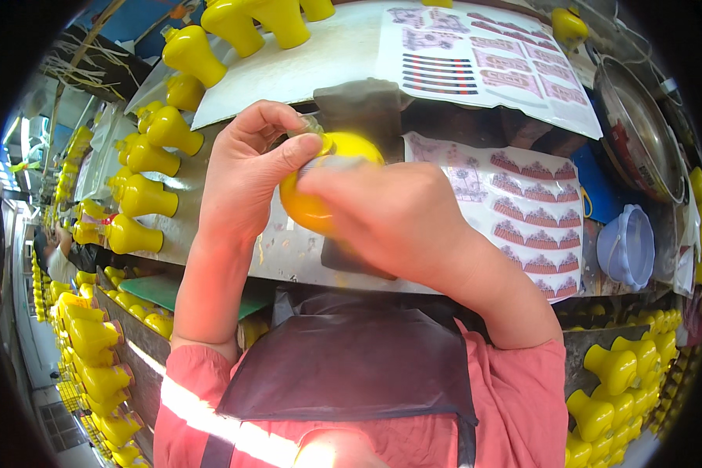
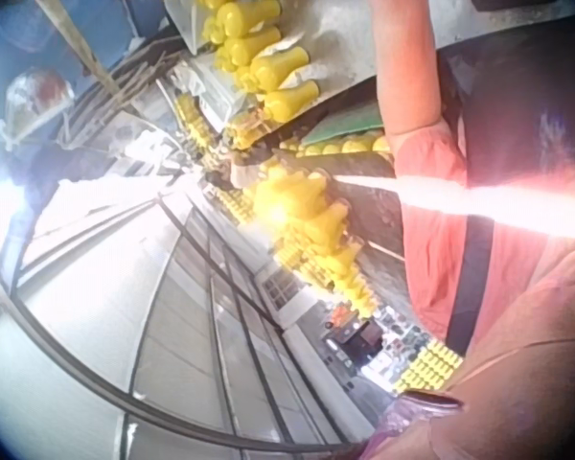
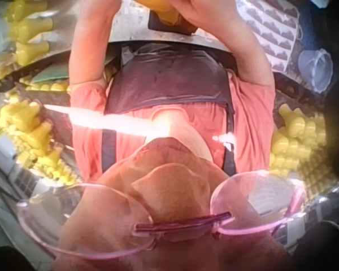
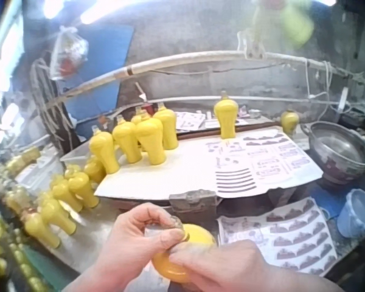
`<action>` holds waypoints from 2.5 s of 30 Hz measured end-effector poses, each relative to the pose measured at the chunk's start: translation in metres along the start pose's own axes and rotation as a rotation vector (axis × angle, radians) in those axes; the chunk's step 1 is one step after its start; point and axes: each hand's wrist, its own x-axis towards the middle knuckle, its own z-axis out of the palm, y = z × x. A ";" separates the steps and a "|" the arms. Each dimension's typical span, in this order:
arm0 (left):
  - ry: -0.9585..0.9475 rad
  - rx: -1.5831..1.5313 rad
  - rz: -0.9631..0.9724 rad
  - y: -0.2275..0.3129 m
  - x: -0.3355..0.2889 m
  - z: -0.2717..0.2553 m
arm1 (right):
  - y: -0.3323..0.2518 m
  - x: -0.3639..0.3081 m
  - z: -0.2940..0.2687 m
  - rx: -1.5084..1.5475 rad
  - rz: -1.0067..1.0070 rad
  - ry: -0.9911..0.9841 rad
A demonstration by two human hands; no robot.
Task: The person applies printed labels to yellow plastic bottles on a metal workbench. They peel each label from a sheet, align it on the bottle, smooth it down, and then place the labeled bottle aside. The process is repeated for multiple bottles.
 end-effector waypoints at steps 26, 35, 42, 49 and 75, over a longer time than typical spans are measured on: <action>0.019 0.054 0.121 0.006 -0.027 0.009 | -0.014 -0.018 0.000 -0.114 -0.188 0.072; -0.055 -0.058 0.125 -0.006 -0.030 0.002 | 0.001 0.005 -0.011 0.436 0.411 0.074; -0.022 0.300 0.351 -0.013 -0.022 -0.008 | 0.019 0.036 -0.024 0.778 0.546 -0.217; -0.025 -0.020 0.095 -0.023 -0.015 -0.007 | -0.009 0.002 -0.006 0.206 0.377 0.075; 0.181 0.907 0.772 -0.004 -0.029 0.010 | 0.018 0.065 -0.036 0.850 0.728 -0.424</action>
